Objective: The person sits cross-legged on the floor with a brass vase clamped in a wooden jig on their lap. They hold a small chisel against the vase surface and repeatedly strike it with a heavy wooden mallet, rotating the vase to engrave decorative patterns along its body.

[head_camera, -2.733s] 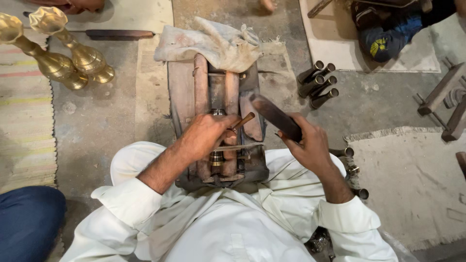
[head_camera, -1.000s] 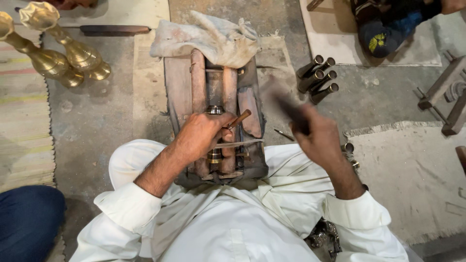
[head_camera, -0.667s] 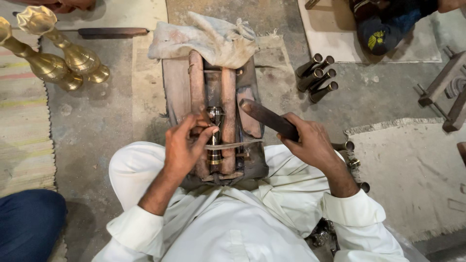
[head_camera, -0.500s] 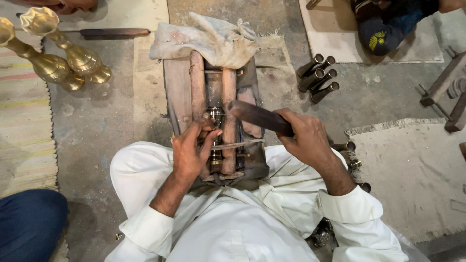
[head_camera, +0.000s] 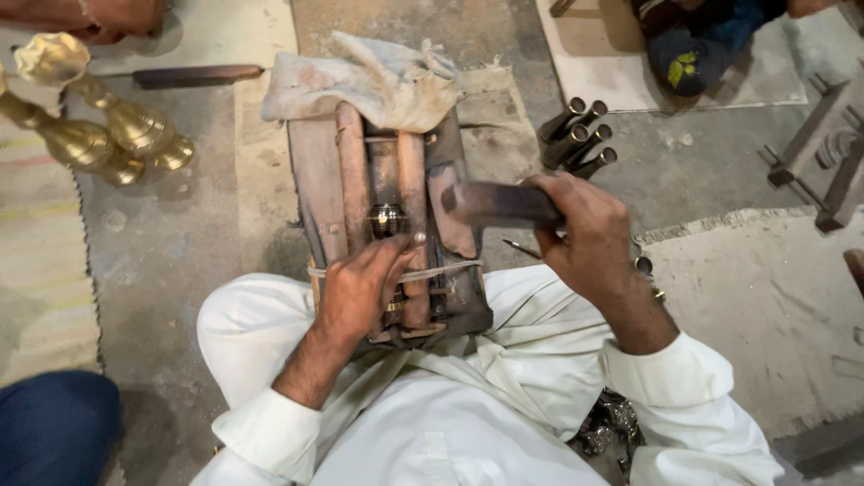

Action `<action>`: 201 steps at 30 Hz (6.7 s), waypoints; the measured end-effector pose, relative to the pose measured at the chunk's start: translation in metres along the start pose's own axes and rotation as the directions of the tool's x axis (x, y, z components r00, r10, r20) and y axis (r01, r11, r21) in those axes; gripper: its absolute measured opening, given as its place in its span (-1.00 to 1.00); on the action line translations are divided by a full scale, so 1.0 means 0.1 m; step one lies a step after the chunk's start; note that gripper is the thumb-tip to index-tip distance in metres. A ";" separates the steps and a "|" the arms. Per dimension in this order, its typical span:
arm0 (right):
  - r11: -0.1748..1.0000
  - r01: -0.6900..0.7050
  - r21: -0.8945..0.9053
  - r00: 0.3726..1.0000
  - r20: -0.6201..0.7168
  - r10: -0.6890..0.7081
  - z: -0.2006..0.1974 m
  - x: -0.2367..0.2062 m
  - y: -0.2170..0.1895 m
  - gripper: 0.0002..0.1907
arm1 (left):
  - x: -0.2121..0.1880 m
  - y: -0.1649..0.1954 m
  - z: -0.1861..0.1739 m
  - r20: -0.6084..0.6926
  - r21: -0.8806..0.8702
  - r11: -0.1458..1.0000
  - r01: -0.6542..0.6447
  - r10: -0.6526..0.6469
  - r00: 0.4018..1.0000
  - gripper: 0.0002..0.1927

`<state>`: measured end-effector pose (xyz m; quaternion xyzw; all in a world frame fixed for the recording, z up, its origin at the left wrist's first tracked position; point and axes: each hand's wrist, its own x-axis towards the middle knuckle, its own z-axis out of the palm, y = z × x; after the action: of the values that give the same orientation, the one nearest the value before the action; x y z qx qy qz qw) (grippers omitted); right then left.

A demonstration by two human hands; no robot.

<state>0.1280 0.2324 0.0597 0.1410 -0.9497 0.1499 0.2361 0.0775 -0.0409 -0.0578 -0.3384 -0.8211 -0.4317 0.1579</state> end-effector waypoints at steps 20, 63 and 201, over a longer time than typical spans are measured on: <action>0.994 -0.113 -0.007 0.987 0.115 0.113 0.16 -0.20 0.11 -0.49 | 0.25 -0.05 -0.06 0.315 0.082 0.994 0.077 -0.100 0.944 -0.75; 0.660 -0.638 0.396 0.767 0.259 0.587 0.79 -0.91 0.45 -0.61 | 0.68 -0.11 -0.17 0.538 -0.012 0.999 0.035 -0.023 0.843 -0.61; 0.895 -0.337 0.294 0.927 0.273 0.259 1.36 0.34 -0.45 -0.44 | -0.49 -0.36 -0.54 0.291 -0.193 0.711 0.677 -0.617 0.731 -0.65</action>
<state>0.0593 0.1366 -0.0284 0.0471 -0.9411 0.3269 0.0730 0.0858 -0.1192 -0.0753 -0.0895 -0.8277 -0.5360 -0.1404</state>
